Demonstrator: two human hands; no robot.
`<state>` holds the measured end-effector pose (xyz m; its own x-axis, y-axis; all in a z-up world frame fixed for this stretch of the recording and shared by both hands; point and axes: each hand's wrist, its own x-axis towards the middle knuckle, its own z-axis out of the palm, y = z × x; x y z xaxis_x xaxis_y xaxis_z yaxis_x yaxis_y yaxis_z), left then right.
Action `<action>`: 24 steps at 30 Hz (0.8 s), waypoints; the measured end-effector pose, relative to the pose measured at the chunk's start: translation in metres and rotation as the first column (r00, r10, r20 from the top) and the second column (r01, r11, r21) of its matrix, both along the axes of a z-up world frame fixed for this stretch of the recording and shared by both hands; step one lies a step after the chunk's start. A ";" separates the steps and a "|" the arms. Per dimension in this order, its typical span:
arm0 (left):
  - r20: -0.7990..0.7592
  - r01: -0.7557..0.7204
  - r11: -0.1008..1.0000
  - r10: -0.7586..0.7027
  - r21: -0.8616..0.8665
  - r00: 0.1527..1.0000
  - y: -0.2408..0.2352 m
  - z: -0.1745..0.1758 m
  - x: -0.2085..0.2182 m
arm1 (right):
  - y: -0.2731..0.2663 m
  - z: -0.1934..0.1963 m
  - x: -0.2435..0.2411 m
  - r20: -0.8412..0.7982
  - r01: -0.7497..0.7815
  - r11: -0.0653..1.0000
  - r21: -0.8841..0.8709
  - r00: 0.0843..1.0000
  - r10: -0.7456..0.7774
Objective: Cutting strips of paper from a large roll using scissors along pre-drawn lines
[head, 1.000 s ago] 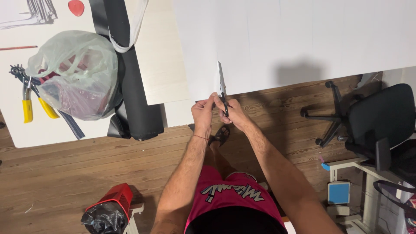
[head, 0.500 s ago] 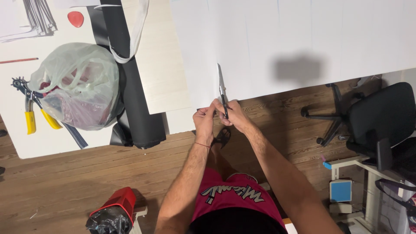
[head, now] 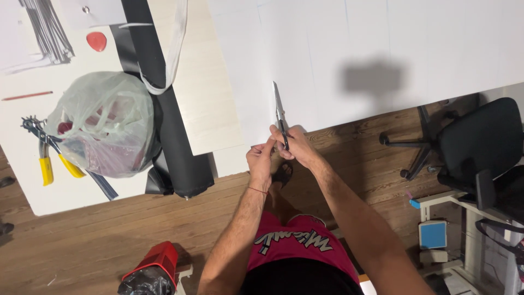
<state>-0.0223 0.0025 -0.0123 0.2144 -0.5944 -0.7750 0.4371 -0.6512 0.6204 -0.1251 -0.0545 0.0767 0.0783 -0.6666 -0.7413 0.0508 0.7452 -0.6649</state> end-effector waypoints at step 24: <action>-0.049 -0.020 0.993 0.026 0.120 0.998 -0.007 0.014 -0.002 | -0.031 0.005 -0.002 0.002 -0.030 1.000 -0.001 1.000 0.030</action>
